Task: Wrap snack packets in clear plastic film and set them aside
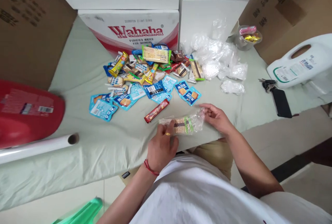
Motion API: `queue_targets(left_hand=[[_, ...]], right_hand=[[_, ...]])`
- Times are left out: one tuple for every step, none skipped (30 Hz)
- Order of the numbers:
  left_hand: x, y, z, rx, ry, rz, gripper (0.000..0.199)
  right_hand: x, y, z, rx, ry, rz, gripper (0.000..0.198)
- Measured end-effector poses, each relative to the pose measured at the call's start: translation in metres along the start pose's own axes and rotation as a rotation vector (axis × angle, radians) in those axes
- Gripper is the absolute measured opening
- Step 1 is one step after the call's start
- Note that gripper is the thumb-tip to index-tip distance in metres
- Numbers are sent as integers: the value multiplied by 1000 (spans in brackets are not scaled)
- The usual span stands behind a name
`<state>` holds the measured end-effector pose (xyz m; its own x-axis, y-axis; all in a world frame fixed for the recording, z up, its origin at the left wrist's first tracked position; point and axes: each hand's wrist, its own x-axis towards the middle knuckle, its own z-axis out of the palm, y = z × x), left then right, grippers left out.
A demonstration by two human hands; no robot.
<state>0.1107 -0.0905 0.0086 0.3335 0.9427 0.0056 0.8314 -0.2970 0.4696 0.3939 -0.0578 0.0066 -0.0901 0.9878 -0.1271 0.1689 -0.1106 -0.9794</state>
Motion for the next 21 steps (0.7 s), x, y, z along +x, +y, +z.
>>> queue_targets(left_hand=[[0,2,2,40,-18,-16,56],[0,4,3,72,-36,-31,56],[0,6,4,98,-49,-44,56],[1,7,5,118,-58,-56,55],[2,8,5,132,-65,-63,55],[3,8,5,143,-71,-65,54],[3,8,4,149,-77,-64,54],[4,8,4,152,-81,-60,54],[5,8,3,153,-84,-54,54],[5,8,2,153,-87,-48,54],[5,8,1,154,-88,-43,54],[5,8,1,156,-89,-39,54],[5,8,1,160,-91,-37,54],[5,8,1,164,-94,-37,54],[6,9,1,168,-97,-40,54],[6,9,1,173,-100,-44,54],[6,10,1,177,-103,-49,54],[6,11,1,181,-106,-55,54],[6,12,1,184,-108,-61,54],[6,12,1,186,-110,-66,54],[6,13,1,188,-110,-72,54]], right_hand=[[-2,0,-3,51,84,32,39],[-6,1,-7,100,179,57,32],[-11,3,-13,145,275,72,30],[-18,4,-18,173,367,81,28],[-25,6,-24,172,438,88,28],[-33,7,-28,138,475,96,27],[-40,7,-30,77,472,104,25],[-46,8,-31,1,428,108,23],[-51,7,-29,-76,355,105,21],[-54,7,-25,-141,268,94,21],[-54,6,-21,-188,190,77,23],[-53,4,-15,-220,136,58,28],[-50,3,-9,-240,108,43,36],[-46,2,-4,-254,94,36,45],[-40,0,0,-269,84,35,52],[-35,-1,3,-287,73,36,55],[-30,-2,5,-310,61,37,51],[-27,-3,6,-334,52,37,42],[-25,-4,5,-355,53,34,32],[-26,-5,3,-367,65,32,24],[-29,-6,1,-371,87,31,22]])
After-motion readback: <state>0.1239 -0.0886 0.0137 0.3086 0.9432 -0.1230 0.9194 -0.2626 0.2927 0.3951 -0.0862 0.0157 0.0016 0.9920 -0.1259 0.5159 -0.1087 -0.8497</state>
